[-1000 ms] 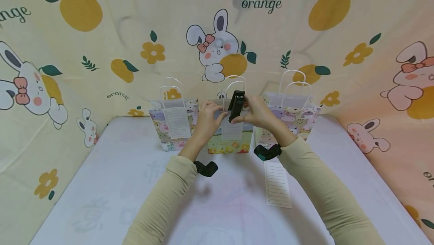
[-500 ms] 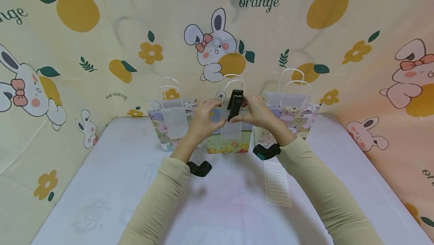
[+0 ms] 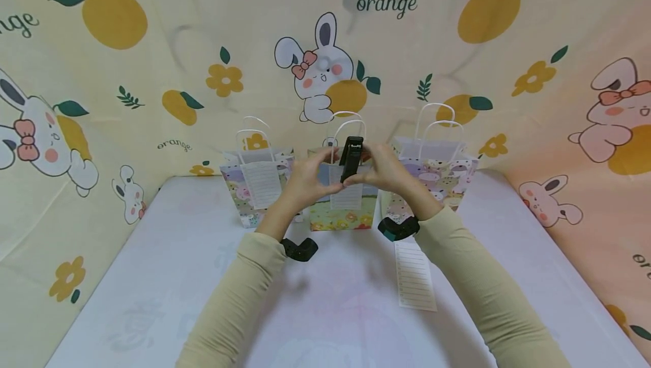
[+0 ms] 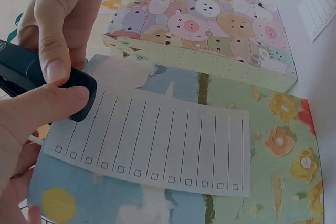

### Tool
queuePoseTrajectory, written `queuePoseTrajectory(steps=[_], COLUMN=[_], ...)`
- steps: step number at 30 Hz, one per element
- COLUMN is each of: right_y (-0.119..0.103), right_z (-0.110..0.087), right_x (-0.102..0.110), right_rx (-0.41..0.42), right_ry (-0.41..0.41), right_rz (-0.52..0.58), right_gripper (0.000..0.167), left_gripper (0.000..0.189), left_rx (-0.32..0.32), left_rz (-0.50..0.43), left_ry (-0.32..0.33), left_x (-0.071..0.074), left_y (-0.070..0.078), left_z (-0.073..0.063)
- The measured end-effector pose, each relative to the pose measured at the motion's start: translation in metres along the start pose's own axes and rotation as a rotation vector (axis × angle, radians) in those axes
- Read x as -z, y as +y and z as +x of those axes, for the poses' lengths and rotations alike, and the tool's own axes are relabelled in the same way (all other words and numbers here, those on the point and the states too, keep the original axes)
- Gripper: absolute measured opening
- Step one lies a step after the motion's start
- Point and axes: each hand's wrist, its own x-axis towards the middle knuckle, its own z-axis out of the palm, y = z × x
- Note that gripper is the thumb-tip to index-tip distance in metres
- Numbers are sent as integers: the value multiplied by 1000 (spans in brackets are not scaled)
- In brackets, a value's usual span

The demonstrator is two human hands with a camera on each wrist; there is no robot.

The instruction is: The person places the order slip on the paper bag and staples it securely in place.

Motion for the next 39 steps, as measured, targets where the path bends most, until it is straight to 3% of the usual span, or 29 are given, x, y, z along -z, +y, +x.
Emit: queuePoseTrajectory(steps=[10,16,39], right_y=[1,-2,-4], right_z=[-1,-1,0], right_x=[-1,0,-1], right_rx=[10,6,-6], right_ry=[12,6,-15], right_rz=[-21,-23,-13], right_gripper=[56,57,57], left_gripper=[52,50,47], left_rx=[111,143,24], left_rz=[10,13,135], left_ry=[-66,-110,-97], left_x=[2,5,2], left_y=[4,4,-3], left_z=[4,6,4])
